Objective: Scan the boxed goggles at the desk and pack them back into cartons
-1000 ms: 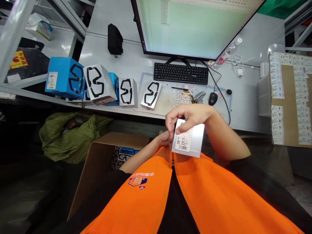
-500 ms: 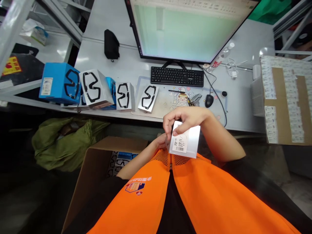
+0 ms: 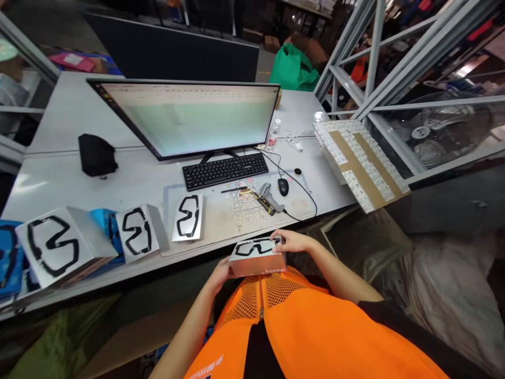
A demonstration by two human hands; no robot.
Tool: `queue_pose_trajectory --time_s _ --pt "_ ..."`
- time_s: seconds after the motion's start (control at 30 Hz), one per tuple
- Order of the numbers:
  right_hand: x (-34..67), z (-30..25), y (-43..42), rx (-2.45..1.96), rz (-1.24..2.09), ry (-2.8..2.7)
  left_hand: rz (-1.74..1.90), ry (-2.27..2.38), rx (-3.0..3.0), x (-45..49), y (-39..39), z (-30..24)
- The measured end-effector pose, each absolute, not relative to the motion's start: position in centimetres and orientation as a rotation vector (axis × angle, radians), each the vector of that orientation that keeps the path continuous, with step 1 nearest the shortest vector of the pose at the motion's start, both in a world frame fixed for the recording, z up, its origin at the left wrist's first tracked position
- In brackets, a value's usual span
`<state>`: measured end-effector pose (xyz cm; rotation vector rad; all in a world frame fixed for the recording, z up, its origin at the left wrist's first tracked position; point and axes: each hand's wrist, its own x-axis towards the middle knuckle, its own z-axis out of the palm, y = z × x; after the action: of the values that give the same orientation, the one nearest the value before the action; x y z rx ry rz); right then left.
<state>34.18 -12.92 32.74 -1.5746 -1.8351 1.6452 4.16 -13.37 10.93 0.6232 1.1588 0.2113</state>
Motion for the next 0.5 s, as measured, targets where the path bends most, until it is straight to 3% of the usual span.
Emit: queue_pose_trajectory --time_s 0.23,0.5 --pt "37.0 35.6 -16.5 -1.795 1.459 -1.779 0.014 1.056 0.901 12.3 -10.1 11.3" --pt "46.7 33.2 -17.3 -2.025 1.195 -1.594 0.095 0.997 0.908 20.2 -5.2 14.0"
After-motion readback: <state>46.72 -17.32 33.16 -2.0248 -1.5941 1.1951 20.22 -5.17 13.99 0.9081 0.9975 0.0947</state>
